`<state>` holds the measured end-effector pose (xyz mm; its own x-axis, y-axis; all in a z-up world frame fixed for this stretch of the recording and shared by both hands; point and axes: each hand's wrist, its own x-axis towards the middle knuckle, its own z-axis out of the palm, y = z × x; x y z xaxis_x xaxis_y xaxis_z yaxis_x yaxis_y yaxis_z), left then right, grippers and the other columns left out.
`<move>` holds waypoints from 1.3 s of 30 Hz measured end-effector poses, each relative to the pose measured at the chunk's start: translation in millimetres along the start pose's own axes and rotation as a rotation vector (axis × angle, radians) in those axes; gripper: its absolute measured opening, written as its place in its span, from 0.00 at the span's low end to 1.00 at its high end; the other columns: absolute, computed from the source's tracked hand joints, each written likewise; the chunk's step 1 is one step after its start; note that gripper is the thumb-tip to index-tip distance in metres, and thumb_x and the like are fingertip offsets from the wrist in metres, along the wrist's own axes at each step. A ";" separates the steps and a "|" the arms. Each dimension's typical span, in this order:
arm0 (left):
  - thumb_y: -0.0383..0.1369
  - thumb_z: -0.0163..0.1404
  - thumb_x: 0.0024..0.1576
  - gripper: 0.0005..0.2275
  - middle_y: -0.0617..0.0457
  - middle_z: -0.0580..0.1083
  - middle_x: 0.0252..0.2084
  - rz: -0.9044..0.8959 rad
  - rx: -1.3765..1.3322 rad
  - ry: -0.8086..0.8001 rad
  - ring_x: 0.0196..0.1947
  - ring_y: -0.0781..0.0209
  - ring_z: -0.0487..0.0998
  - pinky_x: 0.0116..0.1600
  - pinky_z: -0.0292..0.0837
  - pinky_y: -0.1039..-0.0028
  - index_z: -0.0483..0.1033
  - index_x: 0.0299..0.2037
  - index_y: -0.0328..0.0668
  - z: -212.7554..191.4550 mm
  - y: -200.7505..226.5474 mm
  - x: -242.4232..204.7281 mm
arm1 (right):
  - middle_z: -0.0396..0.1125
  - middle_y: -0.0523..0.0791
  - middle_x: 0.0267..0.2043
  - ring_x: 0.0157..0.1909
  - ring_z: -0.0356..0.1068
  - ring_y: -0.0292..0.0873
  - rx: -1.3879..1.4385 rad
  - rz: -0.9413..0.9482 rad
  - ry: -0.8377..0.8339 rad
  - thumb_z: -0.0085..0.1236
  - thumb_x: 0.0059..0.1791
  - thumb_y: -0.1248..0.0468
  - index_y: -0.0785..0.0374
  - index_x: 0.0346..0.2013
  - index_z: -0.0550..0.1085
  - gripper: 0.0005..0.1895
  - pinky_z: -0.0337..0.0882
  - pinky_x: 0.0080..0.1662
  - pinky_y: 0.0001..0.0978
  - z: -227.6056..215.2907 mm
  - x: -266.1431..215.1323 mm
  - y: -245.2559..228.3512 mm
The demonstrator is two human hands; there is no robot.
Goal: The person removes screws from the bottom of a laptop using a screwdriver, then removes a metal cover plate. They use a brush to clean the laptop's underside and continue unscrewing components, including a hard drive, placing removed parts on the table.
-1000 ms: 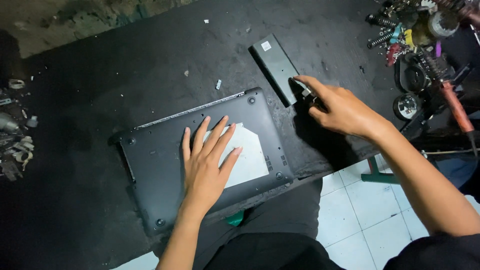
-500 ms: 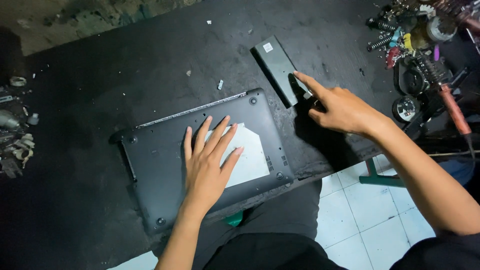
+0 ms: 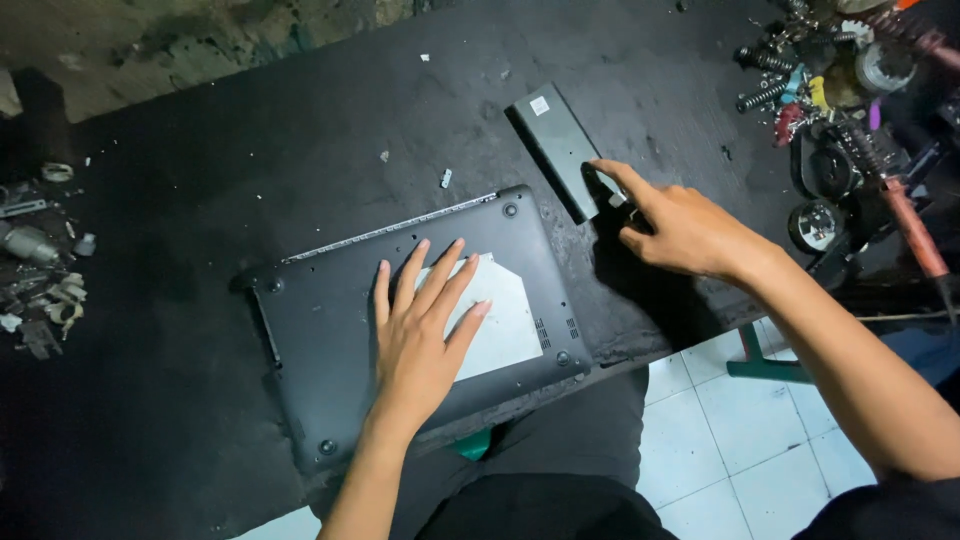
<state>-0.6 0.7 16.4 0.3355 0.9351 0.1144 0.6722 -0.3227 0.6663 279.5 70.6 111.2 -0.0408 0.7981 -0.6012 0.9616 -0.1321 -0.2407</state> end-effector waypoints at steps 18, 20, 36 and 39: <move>0.44 0.46 0.66 0.20 0.52 0.64 0.73 0.010 -0.012 -0.005 0.77 0.46 0.52 0.75 0.29 0.43 0.72 0.65 0.48 -0.7 -1.3 0.2 | 0.69 0.66 0.58 0.47 0.74 0.76 0.007 -0.017 0.018 0.49 0.49 0.66 0.49 0.78 0.47 0.43 0.72 0.50 0.66 4.1 2.5 3.6; 0.44 0.46 0.66 0.20 0.51 0.64 0.73 0.011 -0.019 -0.002 0.76 0.46 0.53 0.75 0.29 0.43 0.72 0.65 0.47 -1.1 -0.7 0.5 | 0.71 0.63 0.55 0.48 0.73 0.77 0.028 -0.057 0.059 0.50 0.49 0.65 0.50 0.74 0.51 0.39 0.70 0.52 0.68 11.2 6.5 22.3; 0.36 0.44 0.68 0.16 0.53 0.70 0.63 0.065 -0.080 0.121 0.71 0.49 0.64 0.79 0.41 0.47 0.71 0.64 0.47 0.8 -7.3 -6.9 | 0.65 0.63 0.65 0.39 0.78 0.55 1.293 -0.472 0.129 0.54 0.47 0.38 0.59 0.72 0.55 0.47 0.75 0.53 0.54 117.5 -109.4 84.4; 0.34 0.50 0.66 0.14 0.51 0.70 0.58 0.075 -0.063 0.186 0.62 0.49 0.68 0.77 0.44 0.40 0.74 0.61 0.48 5.2 -8.0 -7.3 | 0.64 0.64 0.68 0.51 0.77 0.59 1.321 -0.396 0.171 0.69 0.31 0.54 0.63 0.69 0.56 0.55 0.75 0.57 0.52 128.9 -122.4 96.4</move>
<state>-5.1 -4.4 6.5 0.2513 0.9217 0.2955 0.6053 -0.3879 0.6951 342.2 -115.6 63.3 -0.1216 0.9610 -0.2483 -0.0766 -0.2585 -0.9630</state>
